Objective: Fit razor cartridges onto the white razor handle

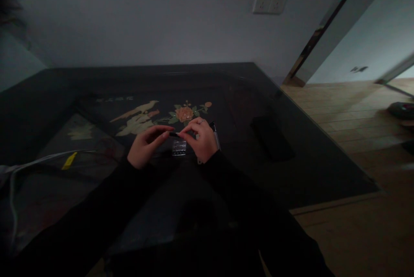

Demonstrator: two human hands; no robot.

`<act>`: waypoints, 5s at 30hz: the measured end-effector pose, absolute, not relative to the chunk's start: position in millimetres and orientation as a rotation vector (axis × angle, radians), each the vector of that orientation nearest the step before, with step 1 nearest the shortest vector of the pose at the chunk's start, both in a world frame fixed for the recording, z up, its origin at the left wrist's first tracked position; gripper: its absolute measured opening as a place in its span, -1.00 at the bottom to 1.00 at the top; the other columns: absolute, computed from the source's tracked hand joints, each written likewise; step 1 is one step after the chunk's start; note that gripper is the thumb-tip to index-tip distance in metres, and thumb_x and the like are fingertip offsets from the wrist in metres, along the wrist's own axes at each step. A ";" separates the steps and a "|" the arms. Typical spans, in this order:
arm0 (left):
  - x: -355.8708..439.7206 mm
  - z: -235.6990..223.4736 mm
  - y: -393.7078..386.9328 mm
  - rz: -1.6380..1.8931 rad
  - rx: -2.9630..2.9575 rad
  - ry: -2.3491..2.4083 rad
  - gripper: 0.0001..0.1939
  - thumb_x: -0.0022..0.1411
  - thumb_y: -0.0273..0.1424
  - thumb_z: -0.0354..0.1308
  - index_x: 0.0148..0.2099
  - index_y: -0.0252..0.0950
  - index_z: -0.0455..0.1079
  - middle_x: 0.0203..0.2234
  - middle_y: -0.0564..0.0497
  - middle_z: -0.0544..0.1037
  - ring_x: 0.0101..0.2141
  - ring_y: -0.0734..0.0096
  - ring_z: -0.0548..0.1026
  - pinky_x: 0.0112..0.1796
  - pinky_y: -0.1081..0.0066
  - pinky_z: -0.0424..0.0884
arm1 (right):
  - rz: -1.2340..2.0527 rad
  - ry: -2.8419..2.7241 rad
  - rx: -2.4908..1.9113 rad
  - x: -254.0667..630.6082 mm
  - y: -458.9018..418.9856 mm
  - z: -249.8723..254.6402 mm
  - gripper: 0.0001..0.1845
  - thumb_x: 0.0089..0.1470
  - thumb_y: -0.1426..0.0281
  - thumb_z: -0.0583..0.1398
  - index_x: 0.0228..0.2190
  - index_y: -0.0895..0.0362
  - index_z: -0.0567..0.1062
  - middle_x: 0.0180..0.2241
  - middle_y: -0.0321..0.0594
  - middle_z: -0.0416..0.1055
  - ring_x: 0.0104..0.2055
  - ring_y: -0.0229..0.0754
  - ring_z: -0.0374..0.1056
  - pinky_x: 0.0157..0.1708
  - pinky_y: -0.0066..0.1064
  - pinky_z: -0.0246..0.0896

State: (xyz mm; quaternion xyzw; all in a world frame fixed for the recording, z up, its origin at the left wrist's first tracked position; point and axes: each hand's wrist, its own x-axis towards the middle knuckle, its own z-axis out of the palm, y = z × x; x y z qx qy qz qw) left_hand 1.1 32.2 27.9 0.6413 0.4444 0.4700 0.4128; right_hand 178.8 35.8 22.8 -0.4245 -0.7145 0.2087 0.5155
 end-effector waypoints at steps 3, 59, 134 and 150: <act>-3.3 29.1 34.0 1.288 1.940 1.249 -0.87 0.12 -0.35 0.19 -0.31 -0.30 0.51 -0.36 -0.03 0.55 -0.29 0.35 0.48 -0.19 0.32 0.39 | 0.402 -1.765 -1.071 176.2 36.7 17.2 -0.92 -0.01 0.43 0.29 -0.51 0.14 0.52 -0.40 -0.23 0.32 -0.28 -0.18 0.29 -0.26 -0.34 0.20; -15.3 -14.7 55.6 0.666 2.223 1.318 -0.78 0.14 -0.37 0.13 -0.15 -0.27 0.47 -0.26 -0.06 0.49 -0.20 0.26 0.45 -0.12 0.26 0.36 | 0.307 -2.213 -1.544 173.6 42.9 0.2 -0.77 -0.02 0.22 0.29 -0.31 0.06 0.55 -0.24 -0.16 0.40 -0.12 -0.06 0.24 -0.19 -0.25 0.08; 165.6 12.4 74.9 0.275 2.734 1.327 -0.58 0.06 -0.16 0.25 -0.07 -0.26 0.38 -0.11 -0.08 0.45 -0.07 0.13 0.36 -0.14 0.22 0.28 | 0.228 -2.400 -1.717 360.5 62.7 11.1 -0.44 -0.16 0.25 0.37 -0.05 0.05 0.51 -0.21 -0.06 0.34 -0.14 -0.02 0.22 -0.09 -0.25 0.15; 153.4 30.5 73.8 0.391 2.755 1.199 -0.52 0.10 -0.21 0.23 0.04 -0.28 0.32 -0.08 -0.14 0.45 -0.08 0.05 0.40 -0.13 0.13 0.32 | 0.188 -2.373 -1.689 355.9 59.0 11.8 -0.27 -0.21 0.23 0.40 0.04 0.11 0.42 -0.23 -0.06 0.32 -0.16 -0.02 0.23 -0.13 -0.25 0.17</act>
